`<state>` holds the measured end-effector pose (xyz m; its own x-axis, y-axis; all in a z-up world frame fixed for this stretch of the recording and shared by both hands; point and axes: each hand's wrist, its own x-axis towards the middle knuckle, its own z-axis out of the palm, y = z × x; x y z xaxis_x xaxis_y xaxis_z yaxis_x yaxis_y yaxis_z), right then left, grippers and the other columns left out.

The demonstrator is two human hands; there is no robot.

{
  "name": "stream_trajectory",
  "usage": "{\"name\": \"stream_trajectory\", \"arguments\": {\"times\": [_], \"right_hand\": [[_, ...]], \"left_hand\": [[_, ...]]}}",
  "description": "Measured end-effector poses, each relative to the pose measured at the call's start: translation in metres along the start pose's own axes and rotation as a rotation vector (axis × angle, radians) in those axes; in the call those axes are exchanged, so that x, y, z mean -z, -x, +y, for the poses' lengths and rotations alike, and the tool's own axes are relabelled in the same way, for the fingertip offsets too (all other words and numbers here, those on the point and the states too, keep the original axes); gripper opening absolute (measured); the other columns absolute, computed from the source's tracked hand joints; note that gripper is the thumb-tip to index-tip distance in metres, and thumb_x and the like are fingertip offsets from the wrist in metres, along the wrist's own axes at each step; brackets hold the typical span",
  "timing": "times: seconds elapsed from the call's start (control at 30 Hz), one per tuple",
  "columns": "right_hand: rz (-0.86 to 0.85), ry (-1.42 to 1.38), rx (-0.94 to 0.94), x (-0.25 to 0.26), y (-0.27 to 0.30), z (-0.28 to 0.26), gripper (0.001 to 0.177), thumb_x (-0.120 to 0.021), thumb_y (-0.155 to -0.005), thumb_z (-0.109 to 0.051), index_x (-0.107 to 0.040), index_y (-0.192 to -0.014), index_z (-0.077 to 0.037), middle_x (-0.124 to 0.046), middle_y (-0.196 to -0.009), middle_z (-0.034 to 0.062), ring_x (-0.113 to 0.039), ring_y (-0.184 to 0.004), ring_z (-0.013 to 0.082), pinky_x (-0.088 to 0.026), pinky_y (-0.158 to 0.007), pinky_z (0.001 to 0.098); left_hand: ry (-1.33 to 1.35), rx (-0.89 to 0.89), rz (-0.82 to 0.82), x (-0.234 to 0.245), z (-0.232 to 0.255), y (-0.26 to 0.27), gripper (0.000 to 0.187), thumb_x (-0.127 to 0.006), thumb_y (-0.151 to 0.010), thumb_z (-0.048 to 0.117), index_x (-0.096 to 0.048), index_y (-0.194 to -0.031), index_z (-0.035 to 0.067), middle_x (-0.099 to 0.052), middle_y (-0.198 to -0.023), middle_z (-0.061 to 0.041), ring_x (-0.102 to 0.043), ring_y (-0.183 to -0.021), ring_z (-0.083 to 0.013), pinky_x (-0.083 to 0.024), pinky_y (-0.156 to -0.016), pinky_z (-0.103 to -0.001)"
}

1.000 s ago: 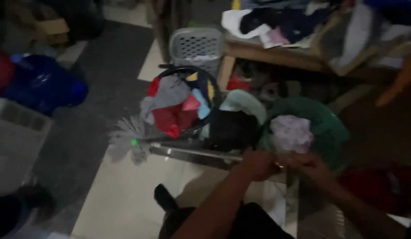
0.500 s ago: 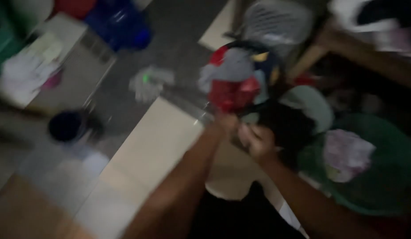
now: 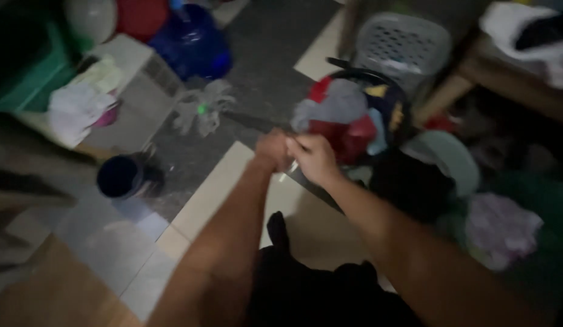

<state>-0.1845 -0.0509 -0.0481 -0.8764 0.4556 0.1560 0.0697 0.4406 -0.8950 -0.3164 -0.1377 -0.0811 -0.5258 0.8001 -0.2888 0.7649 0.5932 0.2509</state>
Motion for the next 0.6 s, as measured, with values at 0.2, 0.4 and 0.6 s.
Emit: {"name": "stream_trajectory", "arguments": {"times": [0.2, 0.4, 0.6], "right_hand": [[0.164, -0.294, -0.288, 0.140, 0.185, 0.074, 0.024, -0.065, -0.100, -0.021, -0.074, -0.088, -0.003, -0.069, -0.071, -0.0003, -0.058, -0.062, 0.0120, -0.048, -0.059, 0.0302], [0.190, -0.225, -0.425, 0.302, 0.326, 0.062, 0.029, -0.066, -0.099, -0.023, -0.080, -0.100, 0.002, -0.072, -0.083, 0.0069, -0.062, -0.075, 0.0141, -0.052, -0.069, 0.0334], [0.318, -0.461, -0.553, 0.309, 0.329, 0.020, 0.033, -0.063, -0.099, -0.021, -0.076, -0.088, 0.007, -0.075, -0.081, 0.0121, -0.066, -0.070, 0.0199, -0.053, -0.065, 0.0368]], "left_hand": [[-0.155, -0.372, -0.380, -0.094, 0.192, 0.017, 0.038, -0.064, -0.093, 0.042, -0.071, -0.120, 0.017, -0.065, -0.128, -0.014, -0.056, -0.126, -0.0360, -0.037, -0.108, -0.059], [0.105, -0.814, -0.463, -0.061, 0.359, 0.095, 0.034, -0.070, -0.086, 0.035, -0.074, -0.112, 0.013, -0.077, -0.109, -0.013, -0.075, -0.095, -0.0316, -0.060, -0.083, -0.047], [0.429, -0.587, -0.673, -0.003, 0.373, 0.123, 0.036, -0.065, -0.087, 0.040, -0.071, -0.112, 0.015, -0.075, -0.101, -0.016, -0.077, -0.086, -0.0377, -0.064, -0.075, -0.049]]}}
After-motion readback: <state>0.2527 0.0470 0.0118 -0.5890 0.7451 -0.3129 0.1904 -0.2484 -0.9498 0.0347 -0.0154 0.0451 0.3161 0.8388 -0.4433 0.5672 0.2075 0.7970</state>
